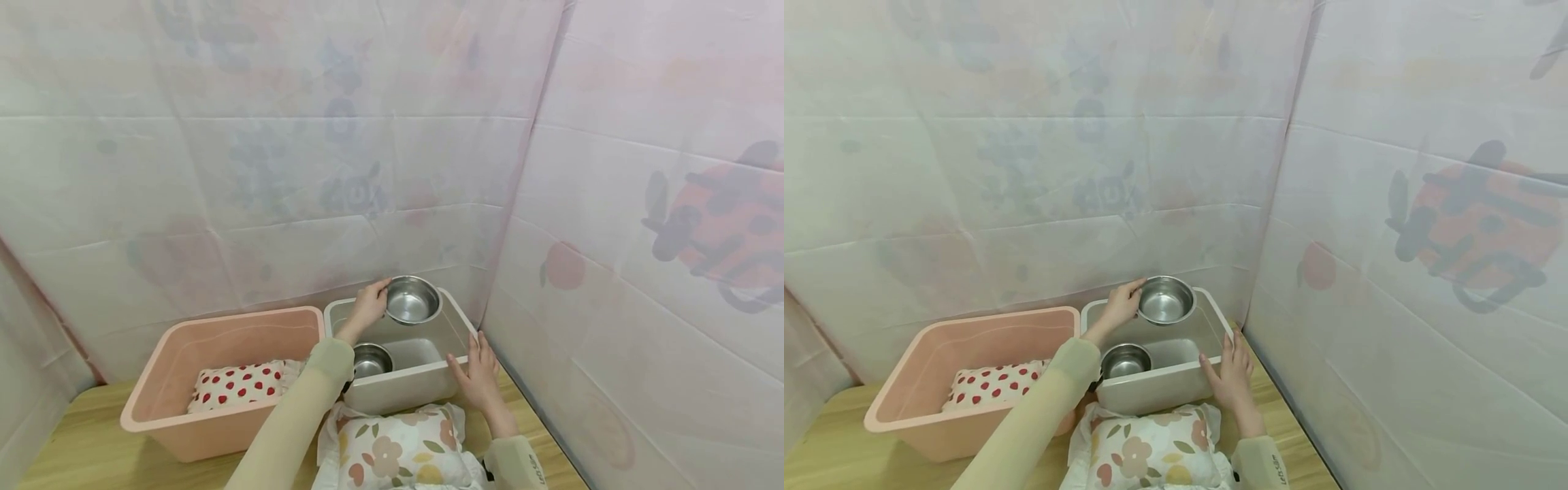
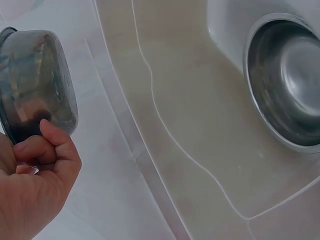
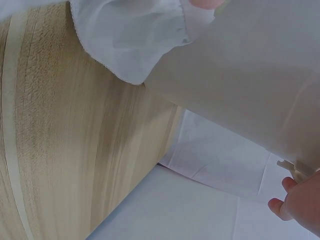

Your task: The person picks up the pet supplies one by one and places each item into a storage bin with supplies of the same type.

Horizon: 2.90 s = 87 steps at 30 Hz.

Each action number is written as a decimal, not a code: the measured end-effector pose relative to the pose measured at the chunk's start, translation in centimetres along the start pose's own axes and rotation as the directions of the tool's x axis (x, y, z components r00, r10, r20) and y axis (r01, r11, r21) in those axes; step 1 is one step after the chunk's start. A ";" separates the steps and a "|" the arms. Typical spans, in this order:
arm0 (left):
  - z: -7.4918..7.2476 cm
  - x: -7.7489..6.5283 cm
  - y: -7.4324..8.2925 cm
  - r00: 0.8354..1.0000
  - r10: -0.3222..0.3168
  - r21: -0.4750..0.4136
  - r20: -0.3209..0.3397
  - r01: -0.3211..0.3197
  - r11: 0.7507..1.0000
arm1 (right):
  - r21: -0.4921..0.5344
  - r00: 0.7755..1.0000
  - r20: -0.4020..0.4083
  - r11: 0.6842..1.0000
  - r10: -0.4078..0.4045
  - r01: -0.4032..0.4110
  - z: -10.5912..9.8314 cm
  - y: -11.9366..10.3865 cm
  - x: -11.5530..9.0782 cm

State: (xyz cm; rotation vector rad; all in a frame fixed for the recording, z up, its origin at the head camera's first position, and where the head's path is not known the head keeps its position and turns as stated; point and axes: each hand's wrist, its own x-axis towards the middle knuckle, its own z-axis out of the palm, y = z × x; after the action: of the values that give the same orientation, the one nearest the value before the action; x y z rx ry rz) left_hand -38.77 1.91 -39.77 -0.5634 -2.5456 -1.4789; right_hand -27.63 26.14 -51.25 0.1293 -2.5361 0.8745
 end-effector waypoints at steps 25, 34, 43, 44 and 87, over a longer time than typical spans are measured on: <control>1.0 1.6 -1.2 1.000 0.017 -0.016 -0.018 -0.017 1.000 | -0.008 1.000 0.009 1.000 0.013 -0.013 0.2 0.1 0.0; 1.2 1.9 -1.5 0.999 0.025 -0.011 -0.030 -0.025 1.000 | -0.030 1.000 -0.015 1.000 -0.010 0.009 0.4 0.0 0.2; 1.1 2.0 -2.0 0.999 0.005 -0.049 -0.042 -0.007 0.999 | -0.024 1.000 -0.006 1.000 0.001 -0.001 0.4 0.2 0.2; 1.1 2.1 -2.1 0.999 0.001 -0.050 -0.039 -0.003 0.999 | -0.021 1.000 -0.004 1.000 0.001 -0.001 0.4 0.2 0.2; 1.8 3.6 -4.1 0.997 0.043 -0.053 0.058 -0.039 0.998 | -0.014 1.000 -0.006 1.000 0.007 -0.007 0.0 -0.2 -0.2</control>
State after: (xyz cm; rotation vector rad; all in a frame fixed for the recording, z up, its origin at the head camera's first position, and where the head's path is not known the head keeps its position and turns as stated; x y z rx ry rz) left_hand -43.59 2.49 -42.88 -0.6728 -2.5301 -1.5406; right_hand -27.38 26.01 -51.21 0.1133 -2.5383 0.8584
